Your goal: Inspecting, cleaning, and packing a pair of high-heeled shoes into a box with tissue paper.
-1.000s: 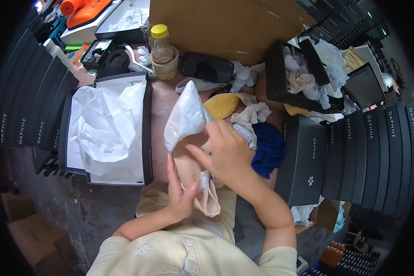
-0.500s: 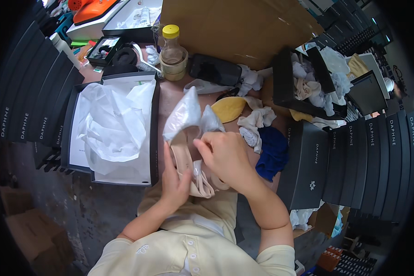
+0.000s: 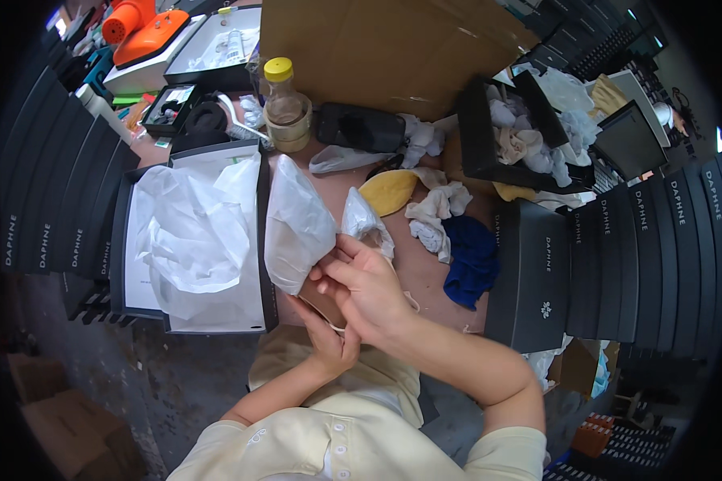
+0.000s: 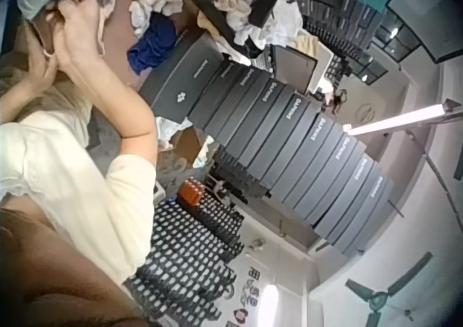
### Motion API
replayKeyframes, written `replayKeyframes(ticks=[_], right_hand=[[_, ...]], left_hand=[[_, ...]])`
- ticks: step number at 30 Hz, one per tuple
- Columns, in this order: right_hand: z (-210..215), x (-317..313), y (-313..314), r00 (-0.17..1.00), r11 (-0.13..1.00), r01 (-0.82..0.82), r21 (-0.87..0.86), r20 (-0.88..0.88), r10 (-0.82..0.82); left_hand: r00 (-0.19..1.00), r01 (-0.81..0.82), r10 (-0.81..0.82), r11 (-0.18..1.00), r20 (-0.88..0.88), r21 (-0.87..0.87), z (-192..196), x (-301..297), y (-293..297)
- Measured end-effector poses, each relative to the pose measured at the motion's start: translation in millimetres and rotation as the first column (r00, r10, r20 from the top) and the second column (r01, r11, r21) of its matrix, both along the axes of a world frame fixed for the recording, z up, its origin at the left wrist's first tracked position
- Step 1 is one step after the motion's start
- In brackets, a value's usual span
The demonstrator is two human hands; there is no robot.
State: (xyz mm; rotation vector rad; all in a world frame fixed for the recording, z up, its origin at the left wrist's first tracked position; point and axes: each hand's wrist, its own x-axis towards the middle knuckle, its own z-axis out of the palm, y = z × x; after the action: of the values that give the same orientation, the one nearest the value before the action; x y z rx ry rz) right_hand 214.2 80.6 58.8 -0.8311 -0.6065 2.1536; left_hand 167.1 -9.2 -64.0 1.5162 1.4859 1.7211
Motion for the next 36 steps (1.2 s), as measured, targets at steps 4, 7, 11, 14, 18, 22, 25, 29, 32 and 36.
replayKeyframes(ticks=[4,7,11,14,18,22,25,29,32,36], right_hand=[[-16,-8,-23,0.916,0.936,0.196,-0.292,-0.286,-0.281],[-13,-5,-38,0.909,0.97,0.091,-0.228,-0.379,-0.174],[-10,12,-40,0.999,0.992,-0.041,0.12,0.02,0.039],[8,19,-50,0.949,0.943,-0.108,0.316,0.314,0.003],[22,6,-27,0.962,0.587,-0.216,0.781,0.273,-0.01],[37,-6,2,0.685,0.118,-0.494,0.861,0.469,-0.557],[28,12,12,0.438,0.034,-0.687,0.726,0.451,-0.778],[-15,22,35,0.496,-0.185,-0.765,0.617,0.381,-0.78],[-11,25,51,0.642,-0.339,-0.704,0.624,0.354,-0.68],[-11,30,47,0.588,0.195,-0.383,0.903,0.401,-0.702]], left_hand=[[0.999,0.036,-0.036,0.999,0.039,0.016,-5,5,-2],[0.994,0.09,-0.098,0.984,0.044,0.156,-9,-4,-9],[0.999,0.044,-0.042,0.997,-0.023,0.059,2,-14,-23],[0.943,0.022,0.022,0.992,0.331,-0.126,27,-25,-4],[0.875,0.372,-0.27,0.907,0.401,-0.2,28,-46,-11],[0.684,0.282,-0.047,0.937,0.728,-0.205,41,-37,-14],[0.309,0.582,-0.112,0.807,0.944,-0.095,48,-65,-12],[0.215,0.607,-0.143,0.795,0.966,-0.018,63,-57,-5],[0.199,0.631,-0.102,0.774,0.975,-0.048,55,-65,-5],[-0.064,0.707,0.009,0.707,0.998,0.039,52,-75,-10]])
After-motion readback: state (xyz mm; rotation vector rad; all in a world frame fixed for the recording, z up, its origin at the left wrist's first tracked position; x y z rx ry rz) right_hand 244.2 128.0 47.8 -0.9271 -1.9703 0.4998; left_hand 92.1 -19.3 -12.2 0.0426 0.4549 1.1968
